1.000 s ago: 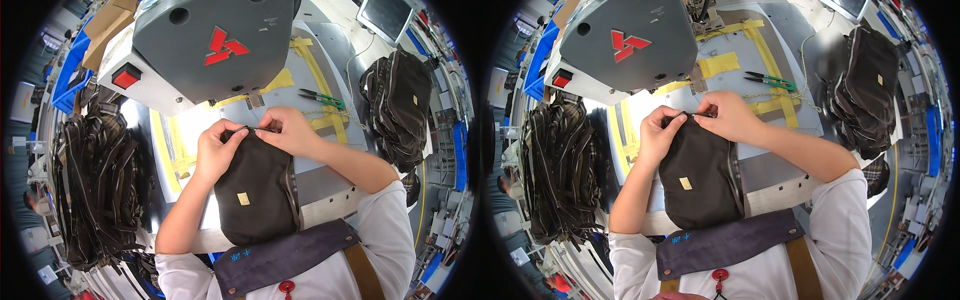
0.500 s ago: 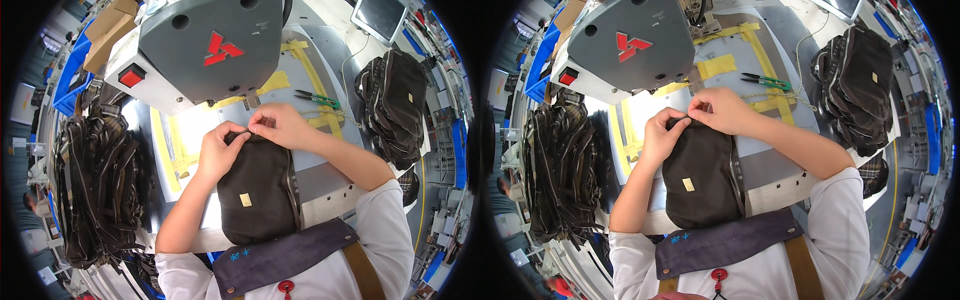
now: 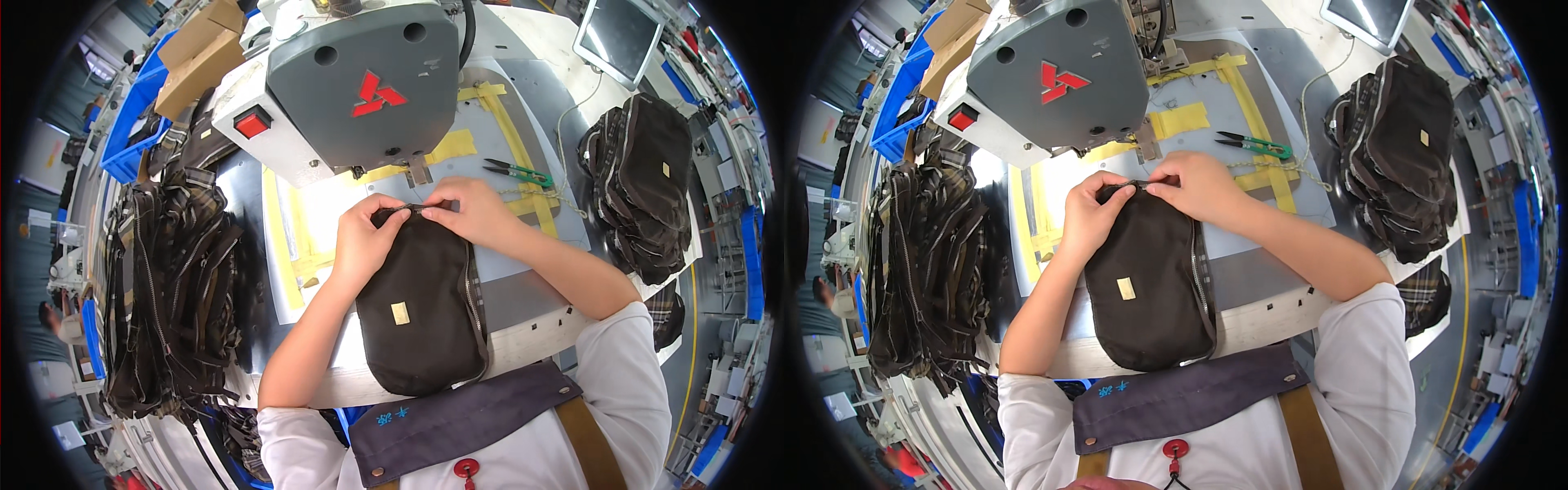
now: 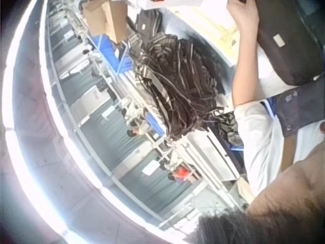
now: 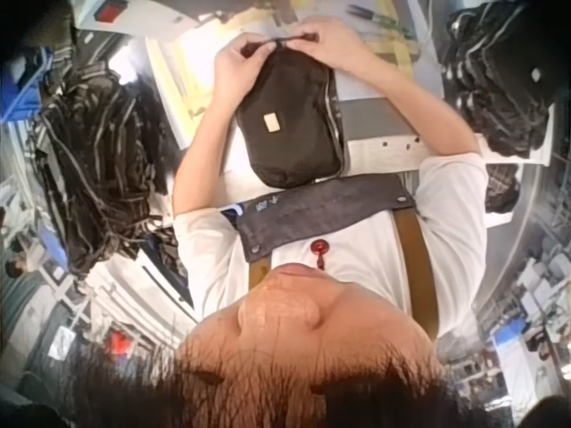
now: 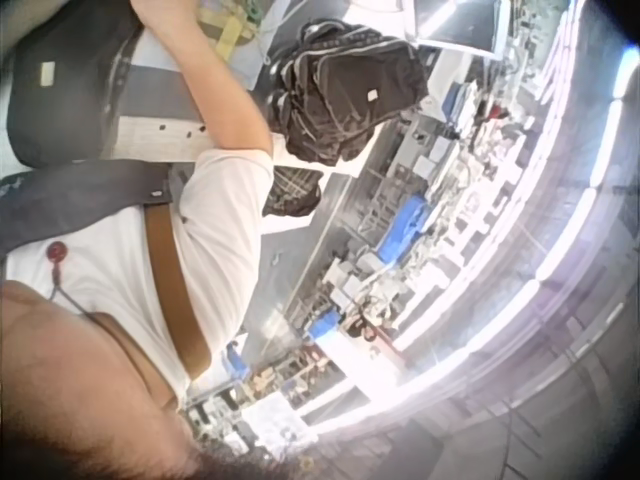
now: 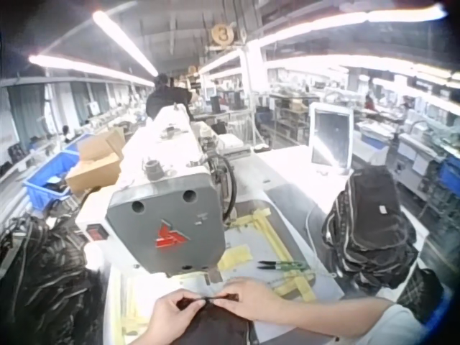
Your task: The person aligns the zipper of a black fabric bag under the needle of a sewing machine and sews the seam. They repeat this process for multiple bags, handling each one individually and using scissors to trim threads after sewing.
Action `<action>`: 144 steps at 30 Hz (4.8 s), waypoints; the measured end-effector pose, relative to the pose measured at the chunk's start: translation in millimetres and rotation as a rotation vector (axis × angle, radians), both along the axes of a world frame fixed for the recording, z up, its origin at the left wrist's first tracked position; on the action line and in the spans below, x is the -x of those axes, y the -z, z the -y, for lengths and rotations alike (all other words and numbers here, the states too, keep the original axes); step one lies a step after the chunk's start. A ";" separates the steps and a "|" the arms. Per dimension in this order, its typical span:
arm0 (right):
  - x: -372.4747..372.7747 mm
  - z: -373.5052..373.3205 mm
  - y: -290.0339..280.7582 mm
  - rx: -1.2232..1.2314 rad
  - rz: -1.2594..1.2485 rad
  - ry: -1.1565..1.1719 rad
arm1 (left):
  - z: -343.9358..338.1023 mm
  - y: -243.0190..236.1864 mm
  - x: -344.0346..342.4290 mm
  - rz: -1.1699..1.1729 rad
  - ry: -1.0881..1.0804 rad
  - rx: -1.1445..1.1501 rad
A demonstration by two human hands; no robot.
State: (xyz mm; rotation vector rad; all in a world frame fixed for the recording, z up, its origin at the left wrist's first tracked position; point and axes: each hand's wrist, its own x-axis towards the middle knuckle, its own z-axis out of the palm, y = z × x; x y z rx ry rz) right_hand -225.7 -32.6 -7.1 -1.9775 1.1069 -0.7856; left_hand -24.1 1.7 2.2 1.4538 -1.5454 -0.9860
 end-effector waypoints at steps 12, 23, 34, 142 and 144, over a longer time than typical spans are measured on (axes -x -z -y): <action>0.1 19.9 -18.1 -0.111 -0.153 0.115 | 17.6 -6.5 13.6 0.261 -0.042 -0.048; -6.1 54.6 -29.8 -0.203 -0.456 -0.024 | 43.9 -9.8 11.1 0.373 0.028 -0.117; -11.1 60.4 -32.0 -0.207 -0.412 0.020 | 52.0 -2.2 5.9 0.364 0.017 -0.097; 1.0 62.6 -7.8 0.487 -0.272 -0.281 | 30.5 -3.4 -9.9 0.571 0.329 0.567; 7.7 56.4 -1.7 0.618 -0.251 -0.254 | 29.5 -1.3 -10.6 0.577 0.319 0.578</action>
